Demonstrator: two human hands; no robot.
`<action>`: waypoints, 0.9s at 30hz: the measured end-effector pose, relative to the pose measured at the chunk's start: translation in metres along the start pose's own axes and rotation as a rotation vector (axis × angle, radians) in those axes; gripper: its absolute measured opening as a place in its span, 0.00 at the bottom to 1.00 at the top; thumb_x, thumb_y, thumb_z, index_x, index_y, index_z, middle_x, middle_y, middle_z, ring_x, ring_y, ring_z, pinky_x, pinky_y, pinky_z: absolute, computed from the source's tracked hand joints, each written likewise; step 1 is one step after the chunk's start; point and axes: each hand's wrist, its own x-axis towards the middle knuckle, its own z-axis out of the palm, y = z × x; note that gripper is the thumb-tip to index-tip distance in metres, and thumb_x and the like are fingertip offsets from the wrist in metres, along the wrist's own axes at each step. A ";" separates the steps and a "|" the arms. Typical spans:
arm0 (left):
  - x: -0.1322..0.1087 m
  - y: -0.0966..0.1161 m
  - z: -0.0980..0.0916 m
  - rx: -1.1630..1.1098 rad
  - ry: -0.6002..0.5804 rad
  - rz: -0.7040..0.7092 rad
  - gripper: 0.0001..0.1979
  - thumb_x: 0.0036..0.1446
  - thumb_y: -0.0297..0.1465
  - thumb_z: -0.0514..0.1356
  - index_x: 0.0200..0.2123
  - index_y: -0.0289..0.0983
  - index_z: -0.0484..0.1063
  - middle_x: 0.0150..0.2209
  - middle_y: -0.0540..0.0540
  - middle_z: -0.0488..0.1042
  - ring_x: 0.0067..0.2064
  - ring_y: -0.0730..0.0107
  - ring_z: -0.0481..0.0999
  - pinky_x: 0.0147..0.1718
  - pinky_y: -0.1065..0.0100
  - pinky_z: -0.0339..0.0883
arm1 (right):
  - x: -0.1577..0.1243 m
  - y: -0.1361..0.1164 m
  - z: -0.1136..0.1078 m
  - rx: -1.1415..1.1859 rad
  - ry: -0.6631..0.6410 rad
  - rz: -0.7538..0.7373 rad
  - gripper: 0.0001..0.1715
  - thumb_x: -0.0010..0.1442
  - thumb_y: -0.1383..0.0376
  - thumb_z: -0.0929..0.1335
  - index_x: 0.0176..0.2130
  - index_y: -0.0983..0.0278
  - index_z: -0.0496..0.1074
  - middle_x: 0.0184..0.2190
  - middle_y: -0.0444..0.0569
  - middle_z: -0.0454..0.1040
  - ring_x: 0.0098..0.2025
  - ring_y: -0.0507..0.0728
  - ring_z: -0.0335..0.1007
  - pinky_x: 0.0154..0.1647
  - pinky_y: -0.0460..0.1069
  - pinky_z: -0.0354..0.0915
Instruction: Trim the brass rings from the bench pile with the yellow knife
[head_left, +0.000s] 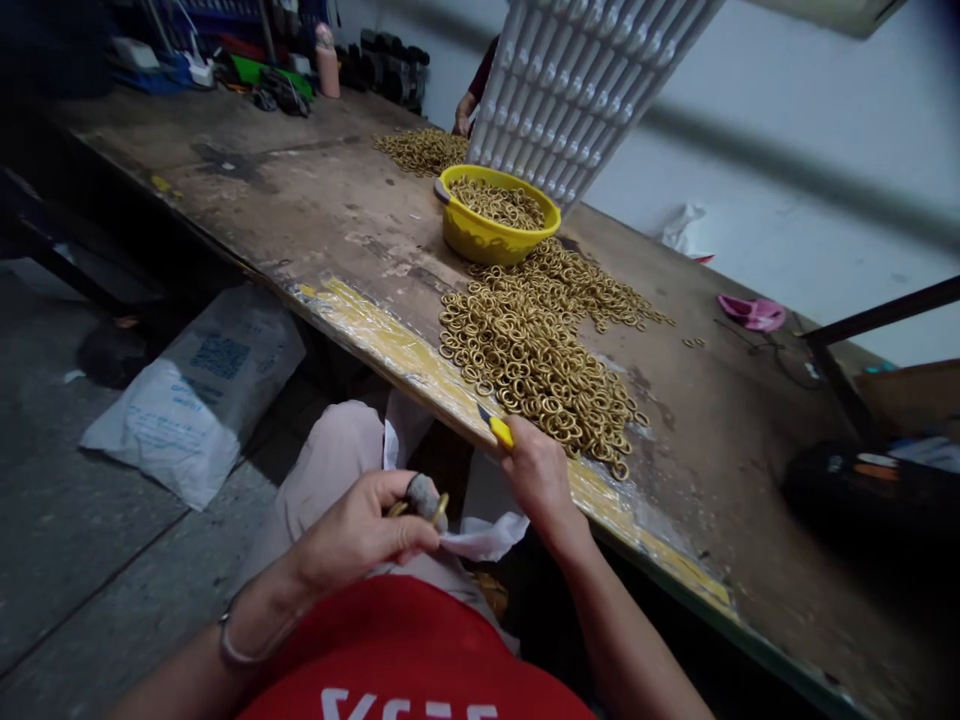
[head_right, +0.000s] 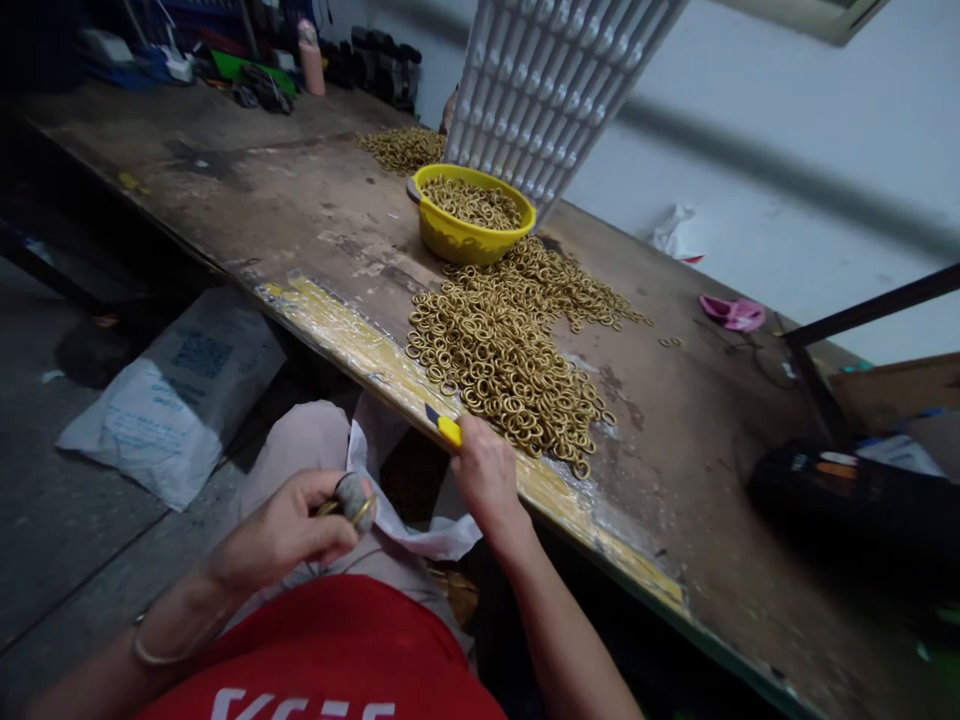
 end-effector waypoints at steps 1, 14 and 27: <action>0.005 -0.005 0.000 -0.058 0.028 -0.010 0.12 0.49 0.35 0.67 0.24 0.35 0.69 0.18 0.54 0.63 0.18 0.81 0.55 0.16 0.75 0.45 | 0.008 0.000 0.000 0.005 0.032 -0.026 0.15 0.58 0.75 0.61 0.43 0.64 0.70 0.38 0.50 0.75 0.38 0.56 0.71 0.34 0.47 0.56; 0.036 -0.031 -0.013 -0.415 0.193 -0.016 0.14 0.53 0.38 0.64 0.38 0.35 0.68 0.32 0.44 0.77 0.22 0.77 0.68 0.13 0.79 0.50 | 0.052 -0.008 -0.003 0.407 -0.057 -0.058 0.04 0.54 0.69 0.64 0.27 0.65 0.68 0.26 0.46 0.68 0.27 0.52 0.64 0.29 0.46 0.57; 0.037 -0.038 0.003 0.018 0.467 0.188 0.12 0.53 0.37 0.65 0.34 0.35 0.70 0.21 0.54 0.69 0.19 0.80 0.62 0.15 0.78 0.54 | -0.030 -0.067 0.009 1.778 -0.356 0.267 0.17 0.55 0.54 0.71 0.29 0.65 0.68 0.13 0.37 0.61 0.14 0.46 0.48 0.16 0.43 0.48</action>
